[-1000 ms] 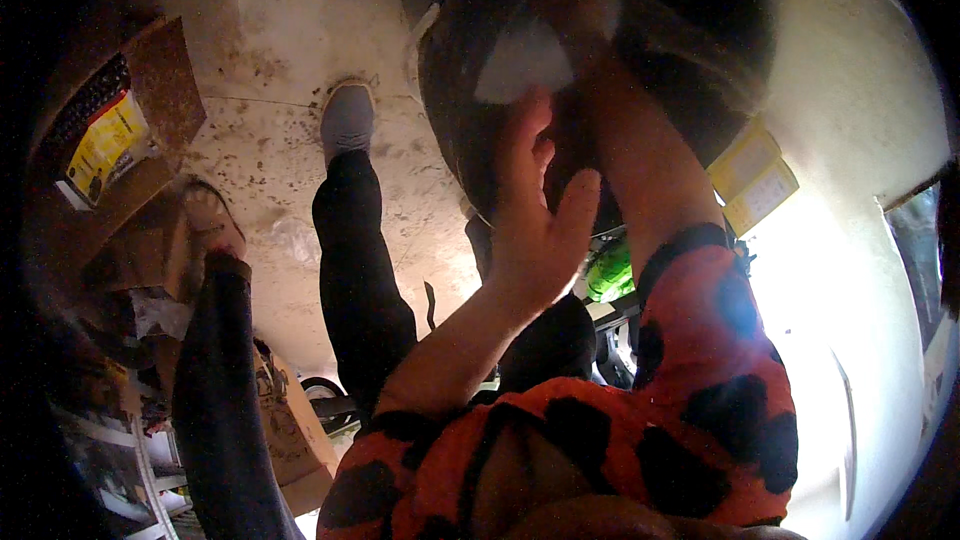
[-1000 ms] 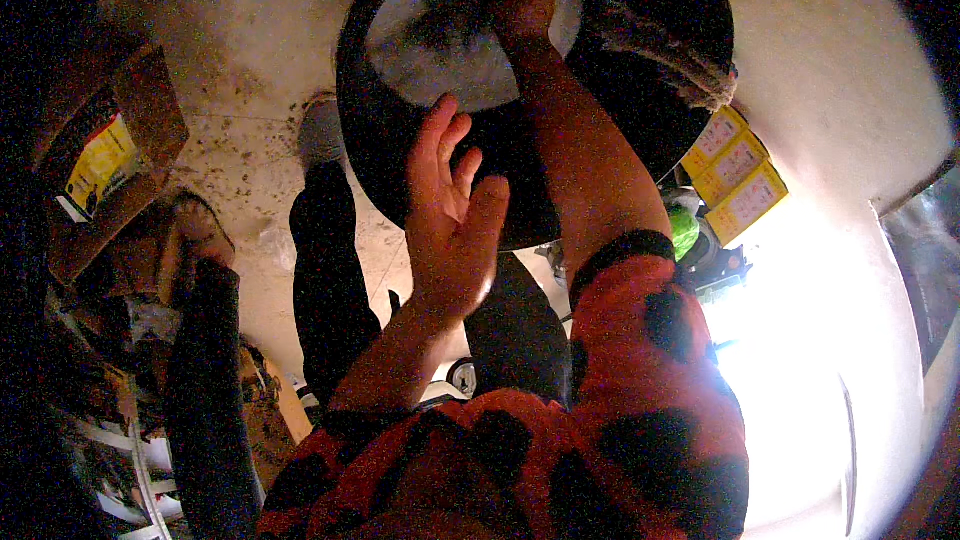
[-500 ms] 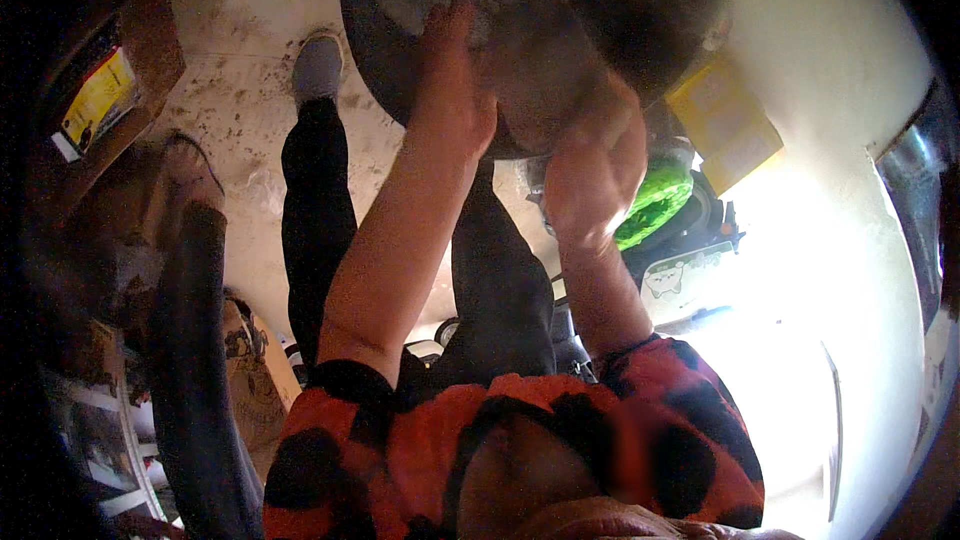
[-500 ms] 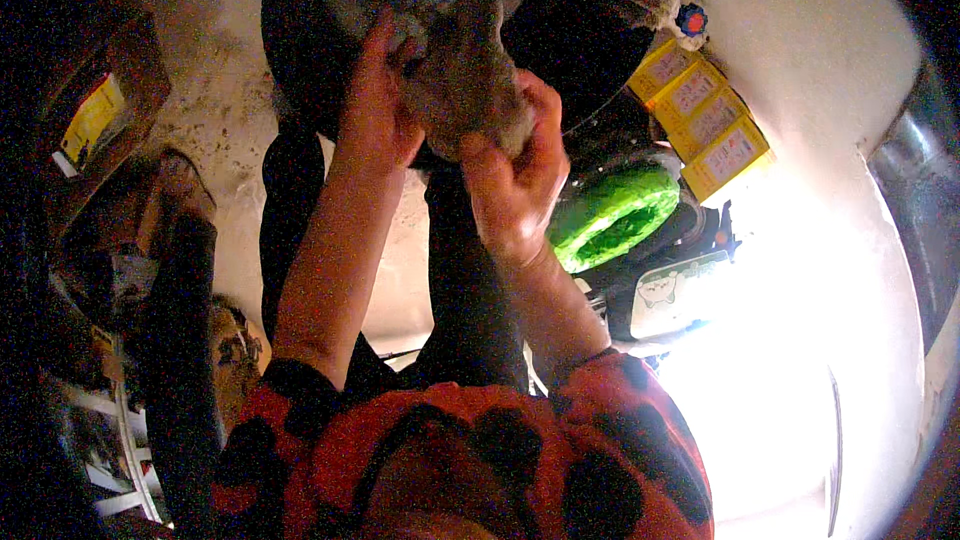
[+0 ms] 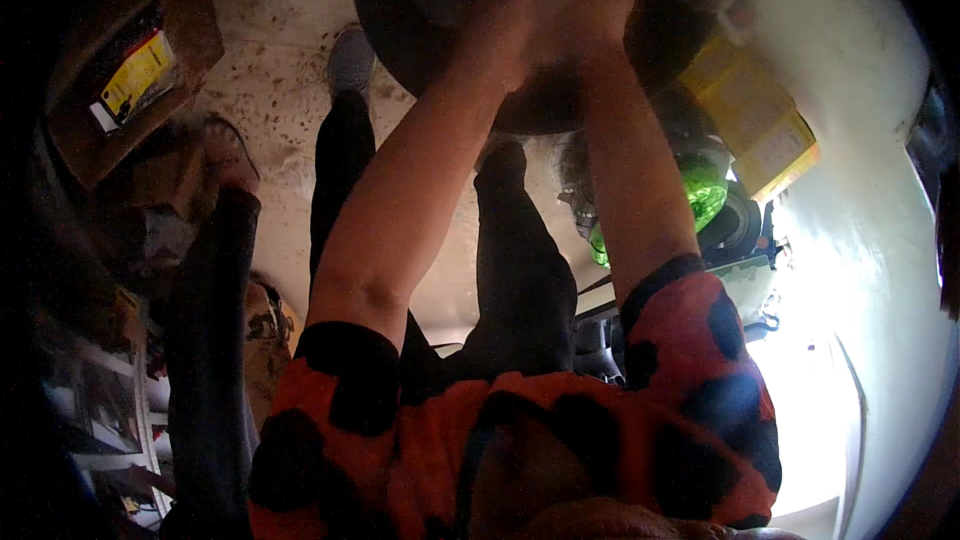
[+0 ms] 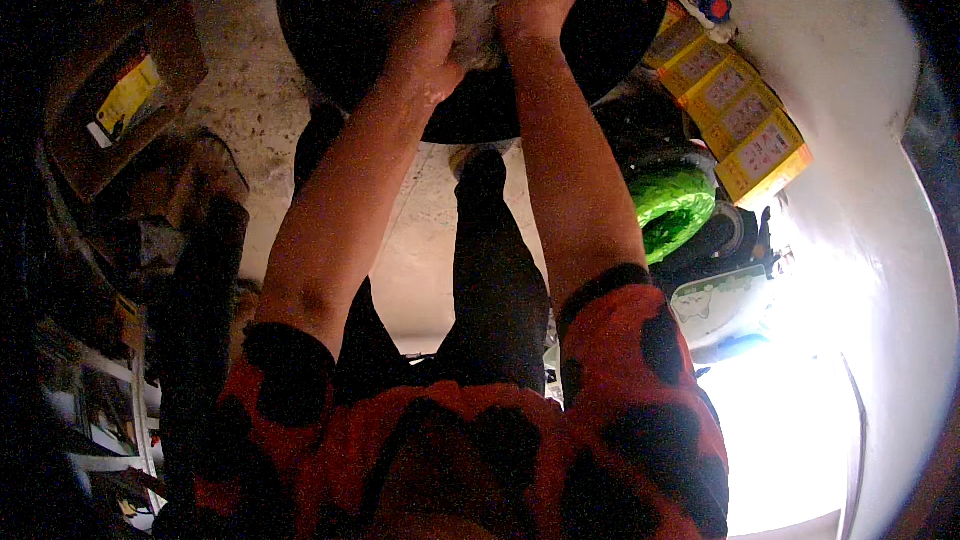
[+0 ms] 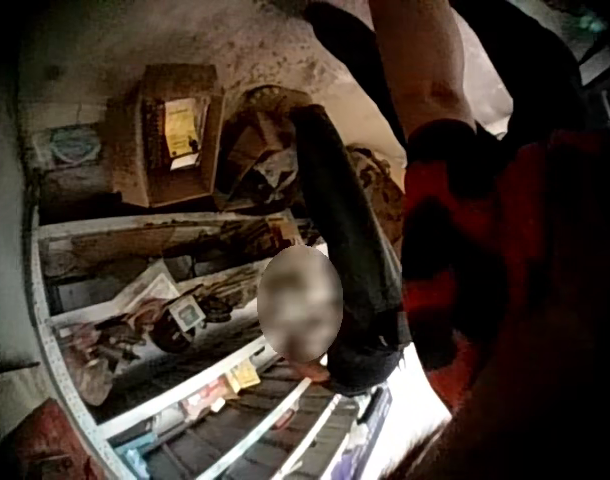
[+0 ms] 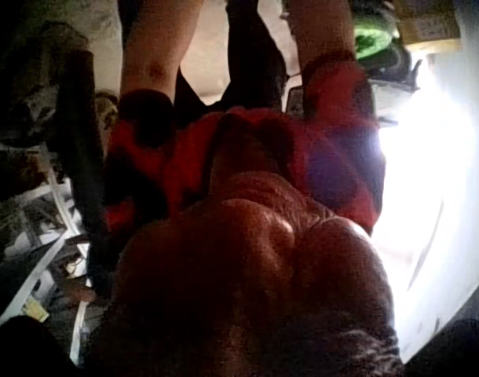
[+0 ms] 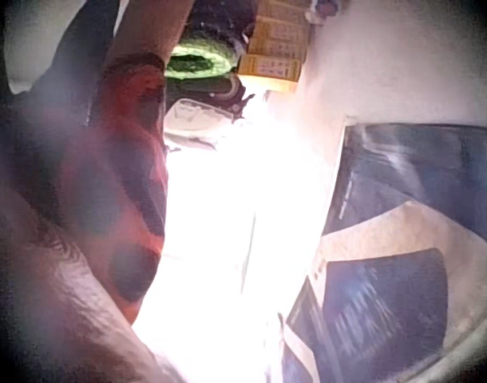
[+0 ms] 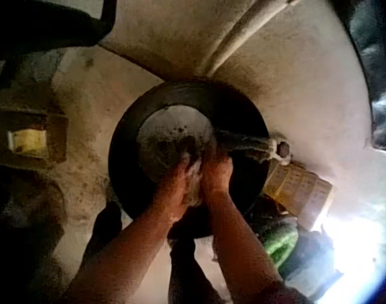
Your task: The person washes a cloth by hand in a bucket of water on the floor, rubbing the cloth against itself to clean it, and then rinses it under a stream of water from a pipe.
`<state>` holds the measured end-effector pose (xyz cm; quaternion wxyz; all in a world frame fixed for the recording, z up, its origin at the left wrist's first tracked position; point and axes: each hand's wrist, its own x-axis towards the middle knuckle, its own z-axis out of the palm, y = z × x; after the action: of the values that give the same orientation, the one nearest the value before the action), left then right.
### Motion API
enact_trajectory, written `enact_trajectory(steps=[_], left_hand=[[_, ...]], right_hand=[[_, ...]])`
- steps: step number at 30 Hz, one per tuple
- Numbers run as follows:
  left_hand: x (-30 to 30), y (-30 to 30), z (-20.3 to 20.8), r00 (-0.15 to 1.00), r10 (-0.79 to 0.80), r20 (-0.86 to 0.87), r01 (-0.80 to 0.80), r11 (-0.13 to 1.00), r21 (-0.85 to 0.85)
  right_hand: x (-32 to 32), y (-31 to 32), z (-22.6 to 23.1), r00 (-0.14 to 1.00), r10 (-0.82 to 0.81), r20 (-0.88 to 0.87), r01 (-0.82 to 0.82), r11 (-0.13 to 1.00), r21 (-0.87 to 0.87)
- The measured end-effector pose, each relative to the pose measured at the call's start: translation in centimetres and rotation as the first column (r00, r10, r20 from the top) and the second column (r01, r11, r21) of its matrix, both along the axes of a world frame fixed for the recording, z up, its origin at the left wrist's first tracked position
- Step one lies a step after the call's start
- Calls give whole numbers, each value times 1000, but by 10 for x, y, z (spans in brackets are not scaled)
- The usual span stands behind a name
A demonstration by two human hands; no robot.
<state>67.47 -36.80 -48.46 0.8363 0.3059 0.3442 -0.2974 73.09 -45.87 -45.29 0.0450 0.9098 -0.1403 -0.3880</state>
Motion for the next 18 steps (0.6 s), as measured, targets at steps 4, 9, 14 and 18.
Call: enact_trajectory(steps=[4, 9, 14, 18], left_hand=[[5, 11, -12, 965, 102, -240, -177, 932, -316], [-41, -1, -105, 568, 416, -711, -823, 297, -483], [21, 13, 14, 976, 44, -214, -6, 985, 172], [86, 38, 99, 922, -289, -258, 383, 783, 491]], right_hand=[[-49, 30, 5, 634, -425, 646, -63, 805, 590], [-53, 51, 20, 722, -100, 685, -257, 880, 399], [-6, -8, -66, 837, -88, 540, -75, 959, 273], [4, -35, -127, 926, 279, 253, -287, 958, -6]])
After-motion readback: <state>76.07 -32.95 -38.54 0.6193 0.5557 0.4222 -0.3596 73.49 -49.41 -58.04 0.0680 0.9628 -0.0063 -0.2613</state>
